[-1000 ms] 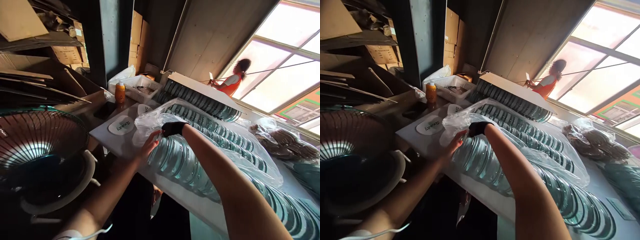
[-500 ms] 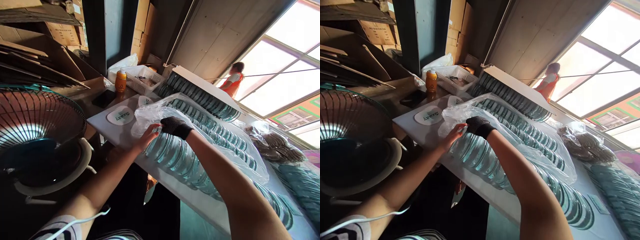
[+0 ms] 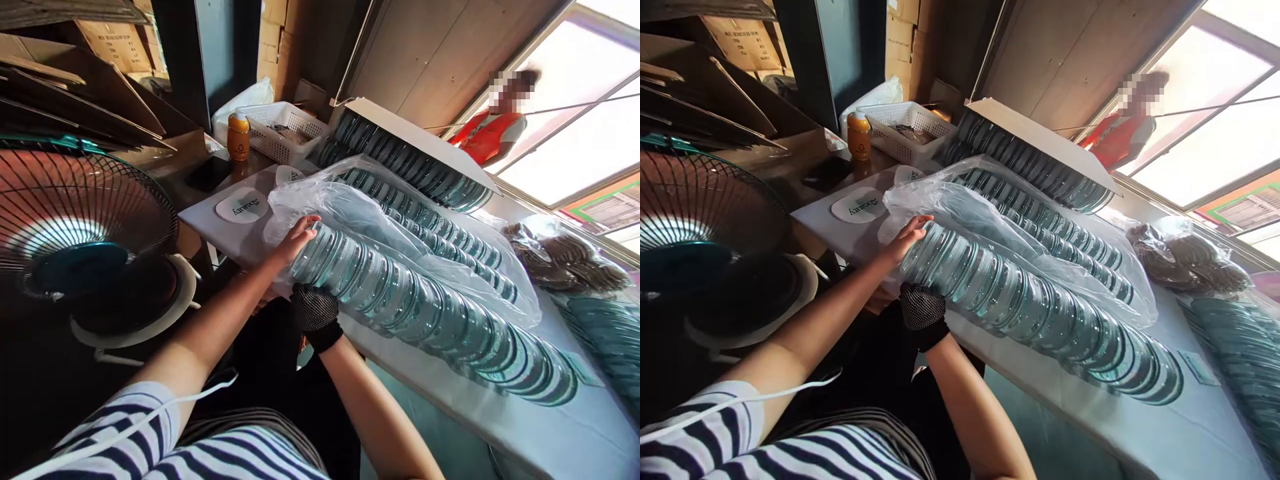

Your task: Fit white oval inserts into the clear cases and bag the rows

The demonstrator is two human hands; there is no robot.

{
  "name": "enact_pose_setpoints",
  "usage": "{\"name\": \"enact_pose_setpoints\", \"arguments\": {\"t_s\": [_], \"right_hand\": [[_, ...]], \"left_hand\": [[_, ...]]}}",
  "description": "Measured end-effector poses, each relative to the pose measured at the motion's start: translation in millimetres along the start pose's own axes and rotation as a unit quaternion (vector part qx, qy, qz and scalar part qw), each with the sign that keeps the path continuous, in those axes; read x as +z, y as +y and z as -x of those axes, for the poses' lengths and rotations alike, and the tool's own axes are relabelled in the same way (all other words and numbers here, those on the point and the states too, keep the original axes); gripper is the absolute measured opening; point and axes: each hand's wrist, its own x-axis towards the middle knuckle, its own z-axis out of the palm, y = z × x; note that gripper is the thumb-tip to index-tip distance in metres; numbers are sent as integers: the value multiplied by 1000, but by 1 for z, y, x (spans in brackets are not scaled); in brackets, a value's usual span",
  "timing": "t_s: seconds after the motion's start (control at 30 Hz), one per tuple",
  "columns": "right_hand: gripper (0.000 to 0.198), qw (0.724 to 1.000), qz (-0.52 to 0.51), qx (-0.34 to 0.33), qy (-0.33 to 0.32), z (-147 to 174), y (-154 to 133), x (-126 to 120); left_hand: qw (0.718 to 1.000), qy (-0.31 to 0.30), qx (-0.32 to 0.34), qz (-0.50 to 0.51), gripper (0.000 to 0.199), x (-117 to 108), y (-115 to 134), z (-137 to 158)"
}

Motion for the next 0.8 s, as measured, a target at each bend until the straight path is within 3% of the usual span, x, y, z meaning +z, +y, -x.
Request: {"name": "enact_pose_setpoints", "arguments": {"t_s": [0.07,0.13,0.23,0.3,0.43,0.6,0.7,0.8], "right_hand": [[45,1000,-10,8,-1,3,2,-1],[44,1000,-18,21,1,6,20,-17],[47,996,-25,77,49,1,73,-57],[44,991,-23,94,90,-16,113,-81],[29,996,-30,40,-70,-76,167,-103],[26,974,-95,-21,-204,-123,182,-108],[26,964,-107,-29,-242,-127,181,-113],[27,969,-84,-34,-231,-127,176,-116]], "left_hand": [[999,-3,13,-30,52,-2,6,-1],[990,-3,64,-122,48,-5,19,0],[939,-21,175,-296,45,-4,40,5],[910,-63,204,-355,45,0,48,8],[895,-113,180,-392,36,12,47,11],[892,-123,167,-401,40,13,45,10],[895,-120,162,-397,50,12,47,10],[897,-119,162,-395,49,13,47,9]]}}
